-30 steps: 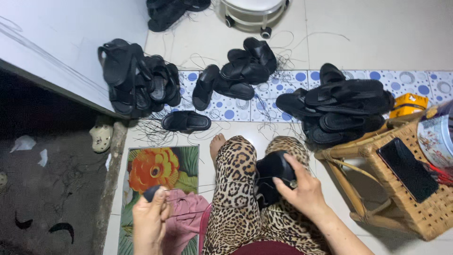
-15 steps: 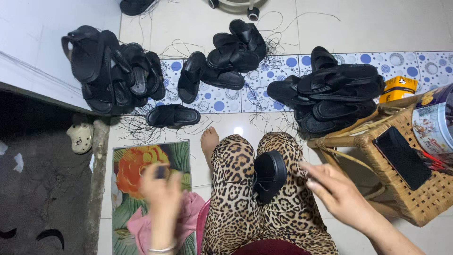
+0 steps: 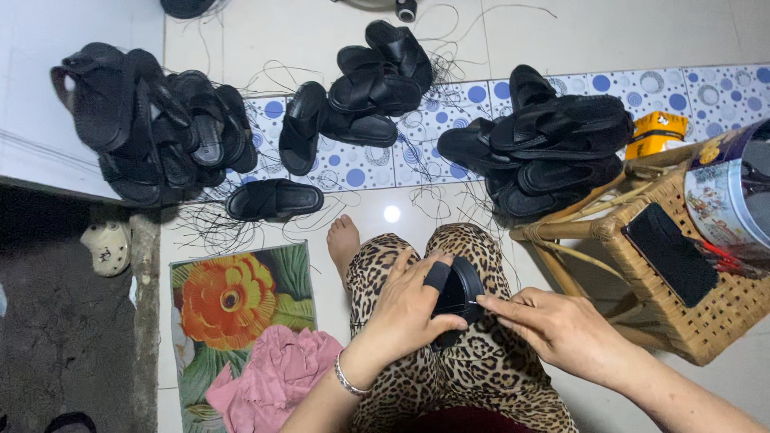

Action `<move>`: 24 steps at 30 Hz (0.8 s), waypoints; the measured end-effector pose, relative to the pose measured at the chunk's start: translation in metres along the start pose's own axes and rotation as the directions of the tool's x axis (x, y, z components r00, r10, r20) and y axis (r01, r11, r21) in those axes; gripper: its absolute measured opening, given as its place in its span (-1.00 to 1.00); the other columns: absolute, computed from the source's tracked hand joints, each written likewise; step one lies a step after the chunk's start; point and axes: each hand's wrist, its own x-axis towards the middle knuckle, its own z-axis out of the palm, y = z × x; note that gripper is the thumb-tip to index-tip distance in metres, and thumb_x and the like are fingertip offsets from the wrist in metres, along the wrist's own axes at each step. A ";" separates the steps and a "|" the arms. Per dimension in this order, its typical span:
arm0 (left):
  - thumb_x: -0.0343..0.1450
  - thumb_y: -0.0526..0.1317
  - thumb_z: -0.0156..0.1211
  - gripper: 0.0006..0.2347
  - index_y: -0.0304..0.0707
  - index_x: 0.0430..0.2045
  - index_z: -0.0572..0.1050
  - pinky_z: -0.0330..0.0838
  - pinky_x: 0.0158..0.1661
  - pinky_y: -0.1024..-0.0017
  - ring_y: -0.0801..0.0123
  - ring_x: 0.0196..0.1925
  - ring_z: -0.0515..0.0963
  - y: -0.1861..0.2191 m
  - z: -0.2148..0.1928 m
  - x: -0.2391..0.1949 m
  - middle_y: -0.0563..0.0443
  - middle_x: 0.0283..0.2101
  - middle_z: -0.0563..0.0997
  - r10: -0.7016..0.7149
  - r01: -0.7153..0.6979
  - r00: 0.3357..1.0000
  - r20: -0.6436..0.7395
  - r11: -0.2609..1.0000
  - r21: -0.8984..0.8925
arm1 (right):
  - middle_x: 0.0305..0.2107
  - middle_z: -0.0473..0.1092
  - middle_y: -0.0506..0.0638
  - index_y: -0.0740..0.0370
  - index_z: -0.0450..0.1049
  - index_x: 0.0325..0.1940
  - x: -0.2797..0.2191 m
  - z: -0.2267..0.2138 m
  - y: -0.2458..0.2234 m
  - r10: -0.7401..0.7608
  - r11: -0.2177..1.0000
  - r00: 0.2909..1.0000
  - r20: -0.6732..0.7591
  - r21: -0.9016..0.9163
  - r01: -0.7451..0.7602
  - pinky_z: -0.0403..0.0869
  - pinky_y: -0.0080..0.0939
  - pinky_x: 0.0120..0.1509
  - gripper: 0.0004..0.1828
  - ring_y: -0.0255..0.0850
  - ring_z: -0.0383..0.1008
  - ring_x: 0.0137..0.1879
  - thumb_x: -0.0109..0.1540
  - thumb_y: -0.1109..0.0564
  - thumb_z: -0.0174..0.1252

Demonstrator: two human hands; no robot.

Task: The person sits on the floor and sews a black slipper using a needle and thread. They repeatedly pass the needle through the slipper's sole and upper, pulling the thread tight to secure the parts together.

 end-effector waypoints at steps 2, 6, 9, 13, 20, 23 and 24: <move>0.23 0.15 0.43 -0.19 -0.49 0.22 0.23 -0.05 0.40 -0.17 -0.13 0.33 0.41 -0.002 0.001 0.001 -0.40 0.25 0.45 0.010 -0.010 1.000 0.002 1.000 -0.002 | -0.36 0.44 -0.22 -0.40 0.37 0.38 0.002 -0.002 0.001 0.004 1.000 1.000 0.015 0.017 -0.005 0.52 -0.07 -0.37 -0.46 -0.21 0.55 -0.30 0.29 -0.07 0.13; 0.24 0.15 0.42 -0.24 -0.47 0.17 0.29 -0.03 0.38 -0.16 -0.04 0.28 0.46 -0.002 0.002 0.003 -0.29 0.20 0.49 0.013 -0.013 0.999 -0.034 1.000 -0.008 | -0.39 0.43 -0.18 -0.49 0.37 0.38 0.006 -0.008 0.004 0.058 0.998 0.993 0.100 0.018 -0.060 0.49 -0.01 -0.36 -0.45 -0.13 0.54 -0.32 0.28 -0.08 0.13; 0.22 0.17 0.43 -0.22 -0.44 0.18 0.30 -0.02 0.38 -0.14 -0.01 0.29 0.46 -0.005 0.010 0.003 -0.25 0.21 0.50 -0.004 0.005 0.998 -0.056 1.000 0.007 | -0.41 0.40 -0.18 -0.56 0.36 0.38 0.007 -0.009 0.008 0.085 0.996 0.987 0.135 -0.032 -0.082 0.48 0.04 -0.38 -0.43 -0.10 0.52 -0.33 0.27 -0.10 0.13; 0.24 0.22 0.37 -0.20 -0.45 0.22 0.31 0.00 0.38 -0.10 -0.02 0.28 0.47 -0.003 0.014 0.003 -0.28 0.20 0.51 -0.016 0.022 0.995 -0.094 0.998 0.065 | -0.47 0.37 -0.16 -0.63 0.34 0.37 0.008 -0.011 0.005 0.143 0.985 0.978 0.150 -0.118 -0.126 0.46 0.10 -0.45 -0.41 -0.04 0.51 -0.38 0.25 -0.11 0.13; 0.27 0.24 0.30 -0.21 -0.50 0.21 0.34 0.12 0.34 -0.11 -0.06 0.19 0.52 -0.003 0.022 0.003 -0.34 0.17 0.50 0.015 0.012 0.980 -0.197 0.990 0.138 | -0.43 0.42 -0.12 -0.52 0.34 0.38 0.018 -0.011 0.000 0.123 0.972 0.980 0.154 -0.217 -0.088 0.51 0.18 -0.42 -0.40 0.07 0.54 -0.41 0.23 -0.06 0.11; 0.27 0.23 0.32 -0.19 -0.58 0.20 0.32 0.15 0.33 -0.13 -0.09 0.13 0.54 -0.004 0.022 0.004 -0.38 0.15 0.50 0.047 -0.011 0.972 -0.232 0.988 0.155 | -0.46 0.40 -0.06 -0.31 0.42 0.31 0.026 -0.012 0.004 -0.018 0.997 0.998 0.059 -0.079 0.023 0.47 0.17 -0.40 -0.49 0.09 0.50 -0.39 0.25 0.00 0.14; 0.25 0.23 0.34 -0.17 -0.60 0.20 0.32 0.15 0.34 -0.12 -0.08 0.13 0.54 -0.005 0.023 0.004 -0.39 0.13 0.50 0.061 -0.022 0.970 -0.237 0.986 0.165 | -0.39 0.45 -0.05 -0.21 0.45 0.22 0.030 -0.014 0.002 -0.049 0.998 0.997 0.052 -0.043 0.051 0.49 0.14 -0.39 -0.59 0.08 0.54 -0.37 0.27 0.01 0.12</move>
